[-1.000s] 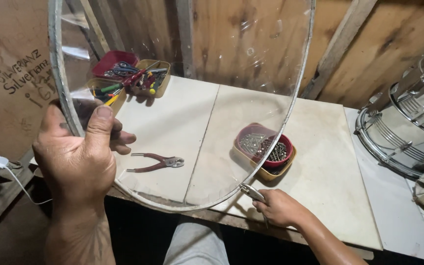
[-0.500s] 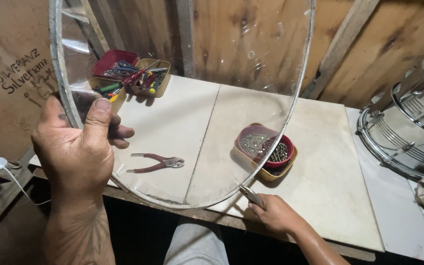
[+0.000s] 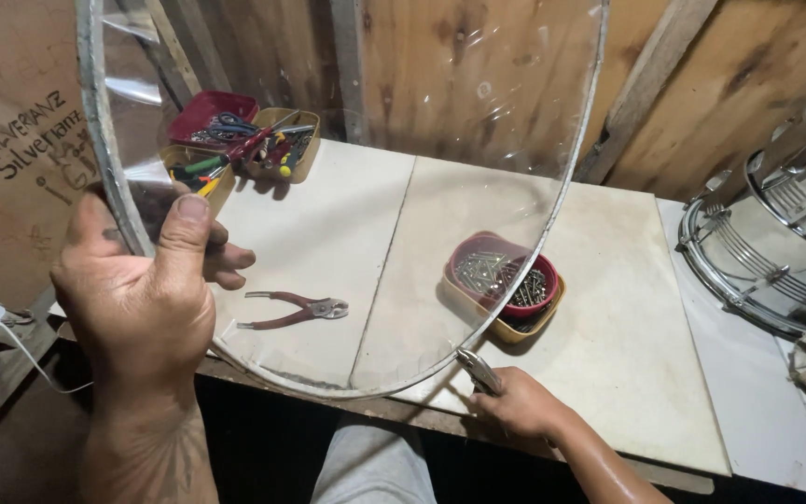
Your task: Repairing a drum head by using pliers to manipulate the metal rim
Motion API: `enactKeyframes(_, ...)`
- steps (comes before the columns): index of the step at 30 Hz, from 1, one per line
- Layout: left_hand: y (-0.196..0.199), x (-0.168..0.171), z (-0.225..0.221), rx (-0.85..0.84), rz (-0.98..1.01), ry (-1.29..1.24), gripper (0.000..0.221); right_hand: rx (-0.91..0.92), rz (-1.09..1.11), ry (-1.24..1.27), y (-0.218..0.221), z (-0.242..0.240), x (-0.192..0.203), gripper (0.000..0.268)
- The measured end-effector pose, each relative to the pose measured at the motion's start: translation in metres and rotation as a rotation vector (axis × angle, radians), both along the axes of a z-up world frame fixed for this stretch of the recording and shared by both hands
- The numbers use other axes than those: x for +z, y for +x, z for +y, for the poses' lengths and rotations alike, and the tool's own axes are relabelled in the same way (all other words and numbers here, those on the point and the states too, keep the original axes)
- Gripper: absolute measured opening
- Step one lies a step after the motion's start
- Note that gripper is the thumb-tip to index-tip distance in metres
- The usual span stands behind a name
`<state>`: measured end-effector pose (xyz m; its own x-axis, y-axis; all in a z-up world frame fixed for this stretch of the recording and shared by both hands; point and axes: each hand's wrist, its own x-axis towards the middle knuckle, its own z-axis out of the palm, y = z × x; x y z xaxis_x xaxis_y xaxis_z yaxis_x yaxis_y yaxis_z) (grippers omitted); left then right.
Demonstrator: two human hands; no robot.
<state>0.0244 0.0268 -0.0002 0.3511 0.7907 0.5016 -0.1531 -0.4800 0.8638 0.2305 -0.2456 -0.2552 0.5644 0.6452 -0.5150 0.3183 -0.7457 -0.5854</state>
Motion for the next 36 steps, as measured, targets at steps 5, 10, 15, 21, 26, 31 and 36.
enactKeyframes(5,-0.003,0.000,-0.005,0.014,0.016,0.016,0.015,-0.060,-0.011,0.008,-0.006,0.006,-0.001,0.030)
enactKeyframes(10,-0.006,0.001,-0.008,0.015,0.023,0.028,0.014,-0.124,-0.044,0.035,-0.010,0.007,-0.005,0.035)
enactKeyframes(15,-0.007,0.010,-0.017,-0.050,-0.039,-0.037,0.020,-0.168,-0.135,0.022,-0.016,0.007,-0.001,0.028)
enactKeyframes(21,-0.019,-0.031,-0.029,-0.331,-0.167,-0.280,0.034,-0.187,-0.163,0.047,-0.016,0.001,-0.005,0.034)
enactKeyframes(26,-0.003,-0.069,-0.035,-0.249,-0.304,-0.402,0.046,-0.174,-0.219,0.072,-0.019,0.002,-0.008,0.031)
enactKeyframes(31,0.007,-0.067,-0.040,-0.135,-0.261,-0.328,0.029,-0.208,-0.221,0.152,-0.015,-0.007,-0.018,0.033)
enactKeyframes(36,0.013,-0.062,-0.049,0.001,-0.198,-0.189,0.019,-0.258,-0.339,0.365,-0.015,-0.023,-0.026,0.027)
